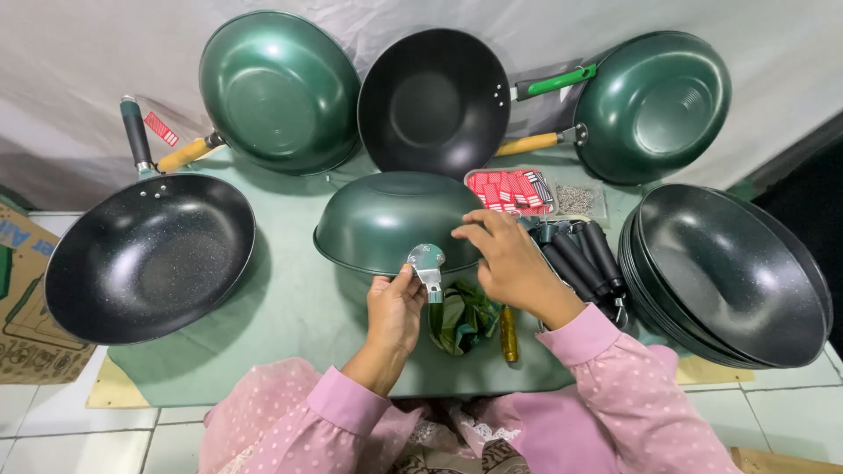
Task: Assembling a wok pan by attaching the handle using a screwdriver
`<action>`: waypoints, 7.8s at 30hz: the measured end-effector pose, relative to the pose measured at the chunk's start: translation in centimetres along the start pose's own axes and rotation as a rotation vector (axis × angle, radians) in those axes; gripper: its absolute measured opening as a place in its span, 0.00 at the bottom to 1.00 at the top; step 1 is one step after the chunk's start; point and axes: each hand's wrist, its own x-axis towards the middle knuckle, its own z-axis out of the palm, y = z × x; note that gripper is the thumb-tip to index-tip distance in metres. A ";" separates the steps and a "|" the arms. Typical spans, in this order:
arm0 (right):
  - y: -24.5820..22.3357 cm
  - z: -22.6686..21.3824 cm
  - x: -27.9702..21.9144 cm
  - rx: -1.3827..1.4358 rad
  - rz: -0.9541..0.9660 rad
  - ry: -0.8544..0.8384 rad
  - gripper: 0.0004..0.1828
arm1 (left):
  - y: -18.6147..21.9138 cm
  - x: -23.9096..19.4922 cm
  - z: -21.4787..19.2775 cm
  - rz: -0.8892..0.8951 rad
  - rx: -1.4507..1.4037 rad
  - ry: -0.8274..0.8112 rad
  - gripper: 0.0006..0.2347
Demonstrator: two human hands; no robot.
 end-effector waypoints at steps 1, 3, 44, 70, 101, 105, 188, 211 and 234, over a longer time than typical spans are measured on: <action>-0.2 -0.2 -0.1 0.000 0.000 0.002 0.29 | -0.2 0.2 -0.1 0.001 0.001 -0.001 0.07; -0.6 -0.5 -0.4 -0.027 0.059 -0.200 0.47 | -0.5 0.6 -0.4 0.005 -0.013 -0.008 0.07; -2.4 5.4 2.3 0.426 0.699 0.242 0.15 | -0.5 6.2 5.1 0.345 0.914 -0.587 0.14; -5.5 7.9 -2.2 0.927 0.917 -0.343 0.19 | -5.5 7.6 -2.3 0.004 1.613 -0.521 0.19; 3.3 9.4 -8.7 0.301 0.820 -0.642 0.16 | -2.2 5.5 -1.0 0.032 1.636 -0.742 0.17; 1.1 5.6 -8.3 0.944 1.076 -0.466 0.20 | 0.2 4.1 0.6 0.001 1.645 -0.710 0.18; 11.1 13.4 1.2 0.635 0.822 -0.337 0.11 | 2.4 16.5 -4.2 0.362 2.195 -0.510 0.16; 8.8 10.6 1.7 0.579 0.789 -0.352 0.14 | 1.2 16.4 -4.8 0.696 2.302 -0.403 0.16; 9.7 11.5 1.5 0.522 0.747 -0.356 0.14 | 1.6 15.7 -4.6 0.801 2.287 -0.342 0.16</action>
